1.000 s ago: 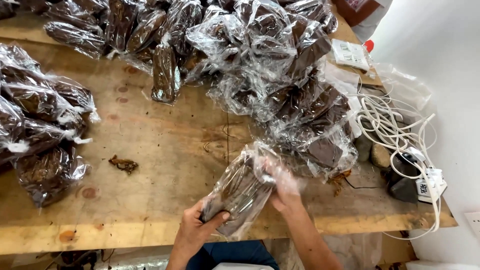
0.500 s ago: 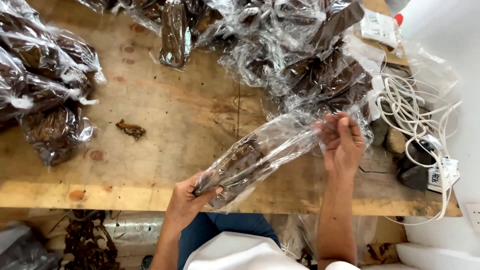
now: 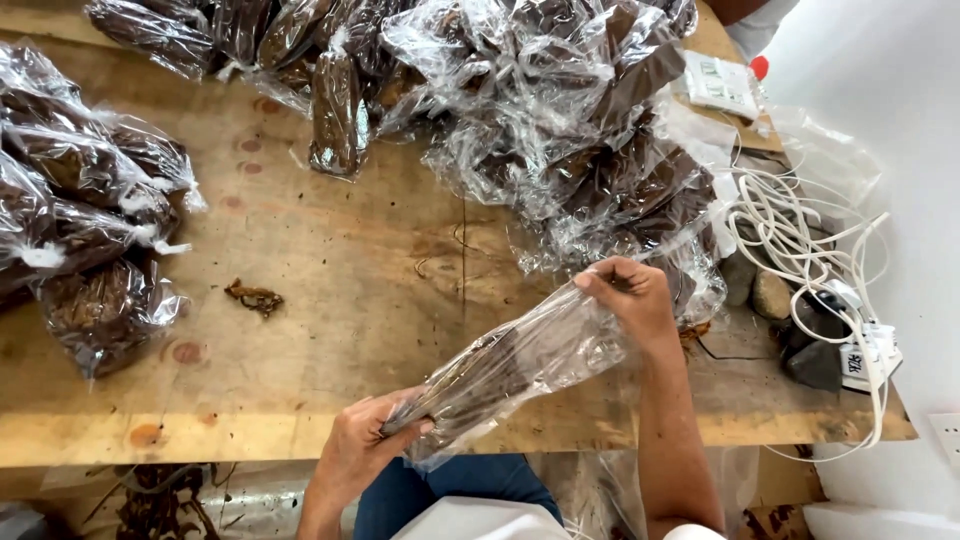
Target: Packaging brown rectangular blocks into individual plastic bags and sealing them on a wooden table.
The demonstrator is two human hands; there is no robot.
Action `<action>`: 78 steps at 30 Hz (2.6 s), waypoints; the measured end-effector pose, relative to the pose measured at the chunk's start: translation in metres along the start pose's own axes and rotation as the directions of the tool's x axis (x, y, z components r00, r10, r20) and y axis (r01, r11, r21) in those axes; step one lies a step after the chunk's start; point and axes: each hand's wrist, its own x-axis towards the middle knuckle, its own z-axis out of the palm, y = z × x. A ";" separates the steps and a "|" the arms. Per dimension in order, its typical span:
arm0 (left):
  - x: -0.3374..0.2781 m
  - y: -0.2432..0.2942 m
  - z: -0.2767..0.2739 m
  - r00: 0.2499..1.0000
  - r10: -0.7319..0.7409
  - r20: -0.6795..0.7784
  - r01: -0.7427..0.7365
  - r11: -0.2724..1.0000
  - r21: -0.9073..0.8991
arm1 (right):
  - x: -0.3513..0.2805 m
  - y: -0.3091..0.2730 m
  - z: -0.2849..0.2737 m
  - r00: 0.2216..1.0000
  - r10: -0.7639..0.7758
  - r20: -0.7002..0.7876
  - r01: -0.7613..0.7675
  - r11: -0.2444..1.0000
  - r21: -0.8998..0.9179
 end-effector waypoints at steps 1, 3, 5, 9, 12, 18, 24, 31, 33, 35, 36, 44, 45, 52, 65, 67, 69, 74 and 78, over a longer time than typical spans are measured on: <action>0.001 -0.004 0.001 1.000 0.003 -0.002 -0.003 1.000 -0.001 | -0.003 -0.011 0.003 1.000 -0.003 0.000 0.003 1.000 -0.002; 0.001 -0.009 0.004 0.996 0.056 -0.076 -0.057 0.998 -0.018 | -0.013 -0.031 0.008 0.926 0.219 -0.306 -0.165 0.967 0.192; 0.000 -0.004 0.004 0.986 -0.095 -0.134 0.068 0.980 -0.188 | -0.017 -0.002 0.001 0.946 0.069 -0.317 0.100 0.867 0.488; 0.005 -0.016 0.020 0.922 -0.339 -0.188 0.131 0.729 -0.672 | -0.036 0.093 0.027 0.992 0.073 -0.101 0.094 0.085 0.992; 0.016 -0.014 0.034 0.844 -0.530 -0.081 0.315 0.613 -0.725 | -0.062 0.145 0.079 0.945 -0.248 0.211 -0.079 0.455 0.887; 0.029 0.033 0.026 0.939 -0.336 0.076 0.321 0.774 -0.546 | -0.026 -0.046 0.093 0.802 -0.380 0.462 -0.308 0.399 0.864; 0.028 0.050 0.013 0.974 -0.190 -0.127 0.160 0.964 -0.211 | -0.049 -0.076 0.071 0.917 -0.322 0.235 0.261 0.931 0.255; 0.035 0.036 0.036 0.990 0.010 -0.141 -0.061 0.931 -0.361 | -0.081 -0.007 0.129 0.759 -0.337 0.556 0.624 0.620 -0.476; 0.035 0.036 0.036 0.960 -0.258 -0.110 0.199 0.903 -0.381 | -0.090 0.007 0.142 0.743 -0.302 0.597 0.622 0.640 -0.451; 0.028 0.022 0.040 0.973 -0.136 -0.186 0.075 0.949 -0.306 | -0.089 -0.001 0.142 0.739 -0.313 0.597 0.611 0.685 -0.397; 0.023 0.015 0.042 0.967 -0.007 -0.254 -0.050 0.974 -0.219 | -0.089 -0.005 0.142 0.732 -0.326 0.599 0.600 0.724 -0.340; 0.013 0.011 0.028 0.941 0.137 -0.311 -0.223 0.938 -0.264 | -0.064 -0.014 0.155 0.585 -0.429 0.688 0.711 0.679 -0.181; 0.011 0.009 0.025 0.920 0.145 -0.365 -0.247 0.936 -0.249 | -0.062 -0.003 0.160 0.554 -0.458 0.695 0.727 0.673 -0.136; -0.012 0.042 0.012 0.722 0.159 -0.673 -0.137 0.987 0.086 | -0.060 0.014 0.171 0.662 -0.407 0.629 0.667 0.703 -0.246; 0.011 -0.052 0.040 0.919 0.288 0.269 -0.366 0.368 0.855 | -0.073 0.006 0.164 0.654 -0.283 0.701 0.672 0.642 -0.368; 0.009 -0.068 0.037 0.929 0.225 0.293 -0.363 0.410 0.837 | -0.070 0.009 0.165 0.647 -0.313 0.696 0.695 0.616 -0.369; 0.008 -0.068 0.024 0.886 -0.028 0.463 -0.375 0.545 0.750 | -0.070 0.015 0.166 0.624 -0.345 0.701 0.730 0.578 -0.365; 0.018 -0.053 -0.005 0.832 -0.136 0.538 -0.283 0.730 0.622 | -0.068 0.014 0.163 0.588 -0.403 0.701 0.757 0.580 -0.301; 0.018 -0.035 -0.018 0.861 -0.147 0.487 0.016 0.965 0.263 | -0.070 0.020 0.161 0.600 -0.420 0.681 0.752 0.587 -0.300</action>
